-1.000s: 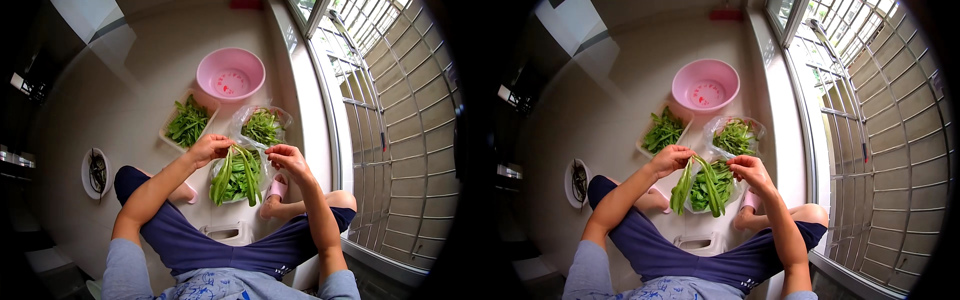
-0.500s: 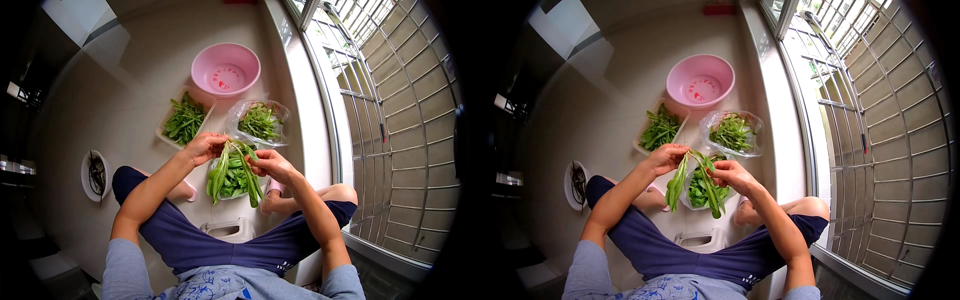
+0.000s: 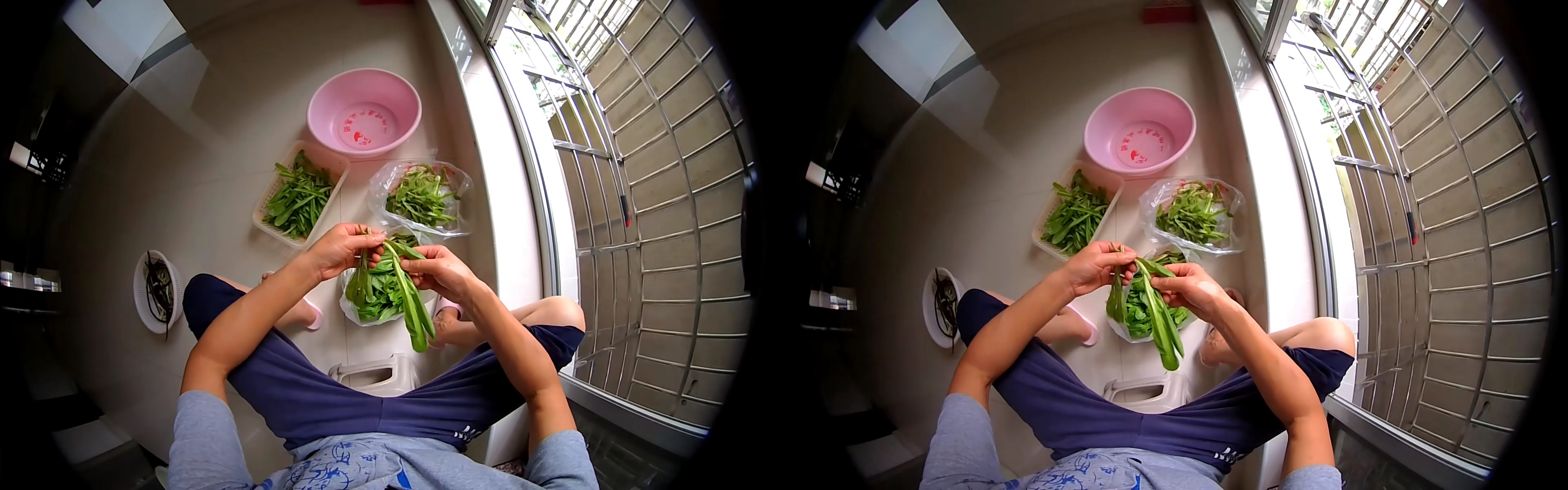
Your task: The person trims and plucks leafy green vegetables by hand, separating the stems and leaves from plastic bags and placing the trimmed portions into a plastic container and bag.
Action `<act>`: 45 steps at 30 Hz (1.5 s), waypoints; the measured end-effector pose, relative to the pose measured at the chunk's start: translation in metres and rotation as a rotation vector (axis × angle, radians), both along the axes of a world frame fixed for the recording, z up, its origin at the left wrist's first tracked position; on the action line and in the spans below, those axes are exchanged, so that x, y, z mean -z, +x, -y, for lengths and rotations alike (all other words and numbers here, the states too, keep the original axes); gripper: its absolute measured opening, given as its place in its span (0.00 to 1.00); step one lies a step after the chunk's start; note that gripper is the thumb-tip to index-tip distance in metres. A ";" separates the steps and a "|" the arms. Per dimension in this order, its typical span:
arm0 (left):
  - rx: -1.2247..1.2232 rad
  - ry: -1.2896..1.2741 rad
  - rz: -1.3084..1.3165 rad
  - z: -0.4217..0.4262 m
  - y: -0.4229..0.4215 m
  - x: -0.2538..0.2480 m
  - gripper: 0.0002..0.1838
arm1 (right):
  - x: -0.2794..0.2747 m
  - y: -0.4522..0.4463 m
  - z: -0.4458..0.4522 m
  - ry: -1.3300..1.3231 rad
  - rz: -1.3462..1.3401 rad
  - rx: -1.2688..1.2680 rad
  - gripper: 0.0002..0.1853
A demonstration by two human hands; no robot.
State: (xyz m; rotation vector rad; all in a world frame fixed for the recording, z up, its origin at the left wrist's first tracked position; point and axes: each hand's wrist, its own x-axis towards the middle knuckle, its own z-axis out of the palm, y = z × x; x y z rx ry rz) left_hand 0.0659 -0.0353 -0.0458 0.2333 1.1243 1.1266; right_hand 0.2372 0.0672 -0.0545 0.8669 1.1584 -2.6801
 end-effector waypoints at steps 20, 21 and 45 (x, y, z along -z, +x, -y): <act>0.000 0.064 0.018 -0.002 0.002 0.001 0.08 | 0.007 0.003 -0.007 -0.277 -0.045 0.002 0.03; -0.013 0.079 0.031 -0.001 0.003 0.002 0.08 | 0.007 0.002 -0.006 -0.279 -0.050 -0.006 0.03; -0.094 0.087 -0.404 -0.003 0.010 0.004 0.09 | -0.014 -0.006 0.016 1.231 -0.048 0.074 0.08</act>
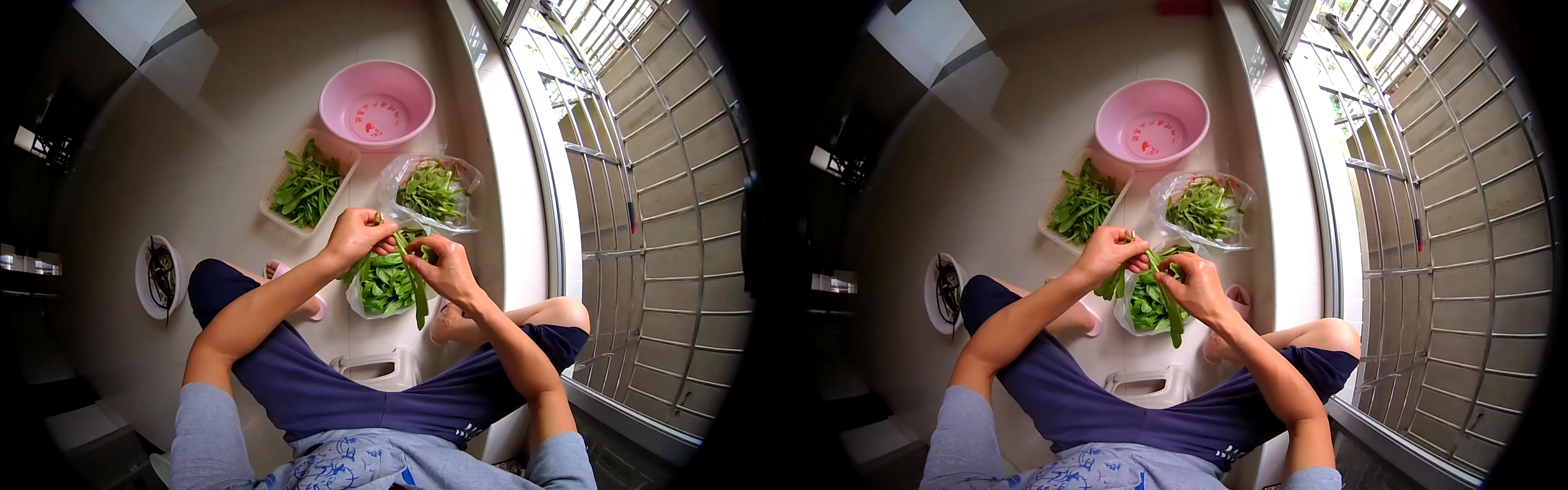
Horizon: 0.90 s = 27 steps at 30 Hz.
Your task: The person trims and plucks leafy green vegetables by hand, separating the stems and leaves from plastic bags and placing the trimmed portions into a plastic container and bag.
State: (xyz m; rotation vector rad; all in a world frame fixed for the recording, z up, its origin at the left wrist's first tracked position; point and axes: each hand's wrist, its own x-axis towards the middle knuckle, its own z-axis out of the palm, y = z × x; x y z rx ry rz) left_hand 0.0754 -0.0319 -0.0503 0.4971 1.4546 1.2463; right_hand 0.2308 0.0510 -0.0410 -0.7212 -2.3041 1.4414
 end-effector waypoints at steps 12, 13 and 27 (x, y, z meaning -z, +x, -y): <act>0.132 0.060 -0.337 -0.001 0.011 -0.002 0.07 | 0.009 0.002 -0.012 -0.226 0.274 -0.130 0.12; 0.139 0.061 -0.334 0.000 0.012 -0.003 0.07 | 0.010 0.002 -0.011 -0.228 0.275 -0.122 0.12; 0.093 0.095 0.051 0.000 0.008 -0.009 0.08 | 0.011 0.005 -0.013 -1.091 0.080 0.009 0.03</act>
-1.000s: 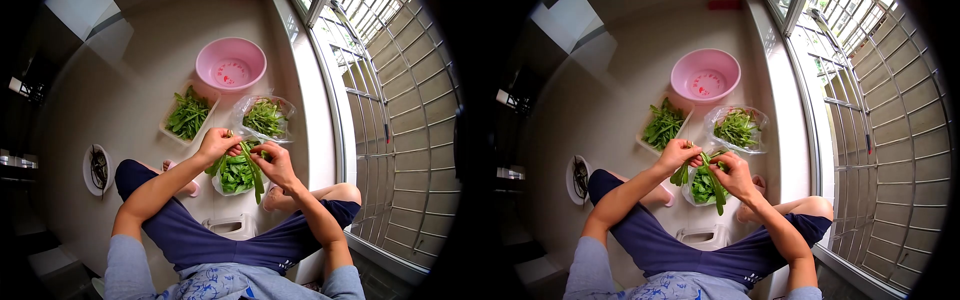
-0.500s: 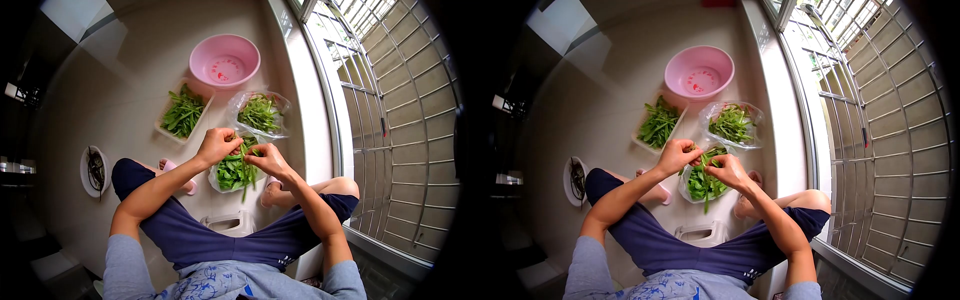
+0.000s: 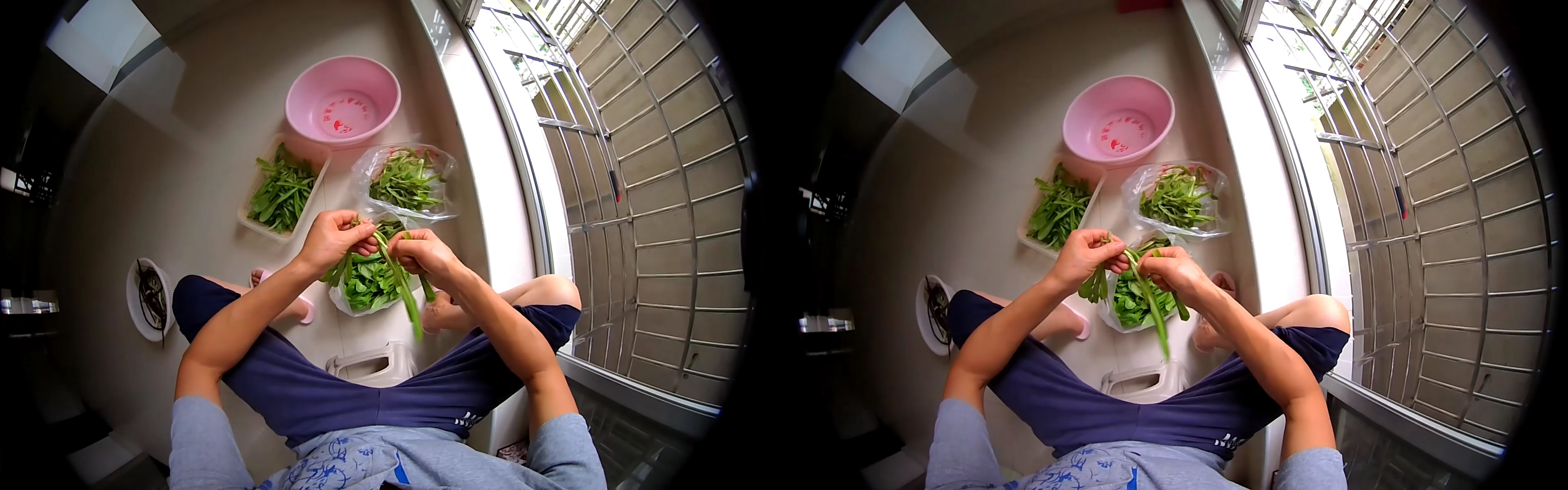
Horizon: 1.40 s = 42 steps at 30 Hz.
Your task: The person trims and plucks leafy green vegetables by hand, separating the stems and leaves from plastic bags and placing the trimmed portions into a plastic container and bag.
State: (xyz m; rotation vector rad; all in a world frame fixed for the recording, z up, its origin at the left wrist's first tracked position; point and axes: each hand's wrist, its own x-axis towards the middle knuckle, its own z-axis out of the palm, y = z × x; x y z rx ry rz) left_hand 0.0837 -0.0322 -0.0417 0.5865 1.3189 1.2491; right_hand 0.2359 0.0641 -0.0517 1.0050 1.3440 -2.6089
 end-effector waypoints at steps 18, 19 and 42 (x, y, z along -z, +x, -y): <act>-0.157 0.038 0.036 -0.005 -0.002 0.002 0.07 | -0.007 0.004 -0.012 0.159 -0.081 0.058 0.05; -0.155 0.042 0.022 -0.005 -0.003 0.004 0.07 | -0.007 0.004 -0.014 0.158 -0.064 0.010 0.06; -0.252 -0.089 0.500 -0.002 -0.021 0.010 0.12 | -0.009 0.017 -0.049 0.344 0.010 0.231 0.06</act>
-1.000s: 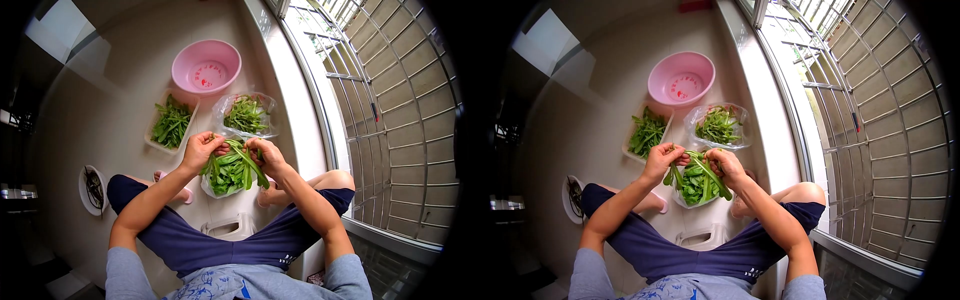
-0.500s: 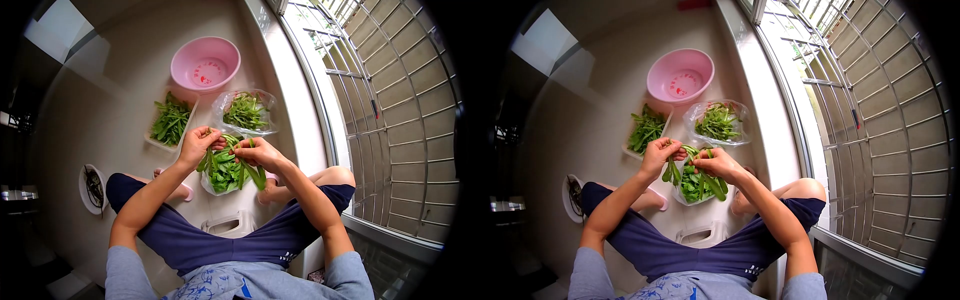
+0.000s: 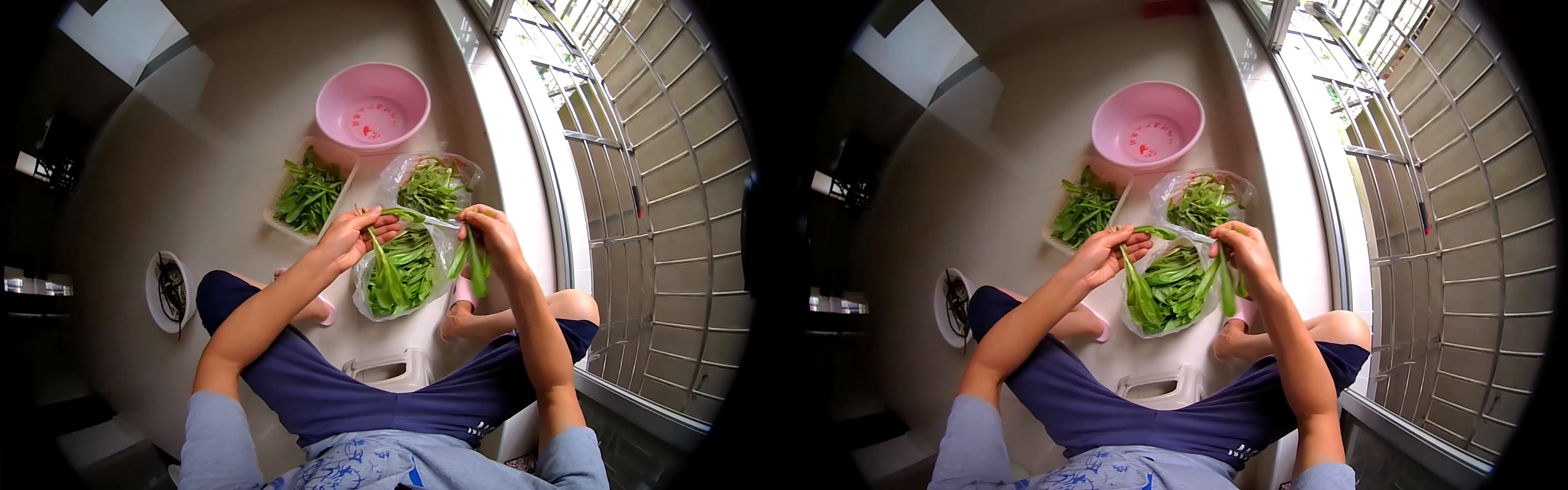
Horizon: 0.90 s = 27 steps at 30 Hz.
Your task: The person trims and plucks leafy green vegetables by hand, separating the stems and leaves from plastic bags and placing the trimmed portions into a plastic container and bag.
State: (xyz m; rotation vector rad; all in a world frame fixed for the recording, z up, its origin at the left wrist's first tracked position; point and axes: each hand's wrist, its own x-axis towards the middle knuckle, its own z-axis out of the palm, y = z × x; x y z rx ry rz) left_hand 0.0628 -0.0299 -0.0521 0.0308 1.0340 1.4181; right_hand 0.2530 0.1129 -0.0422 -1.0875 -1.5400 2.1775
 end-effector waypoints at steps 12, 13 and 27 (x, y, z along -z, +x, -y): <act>-0.050 -0.042 0.028 -0.003 -0.001 -0.001 0.13 | -0.007 -0.016 0.033 -0.139 0.037 -0.290 0.06; -0.053 -0.042 0.029 -0.003 0.000 0.000 0.13 | -0.010 -0.018 0.039 -0.026 0.056 -0.303 0.07; -0.032 -0.047 -0.270 0.000 0.010 -0.005 0.09 | -0.002 -0.056 0.053 0.196 0.079 -0.352 0.09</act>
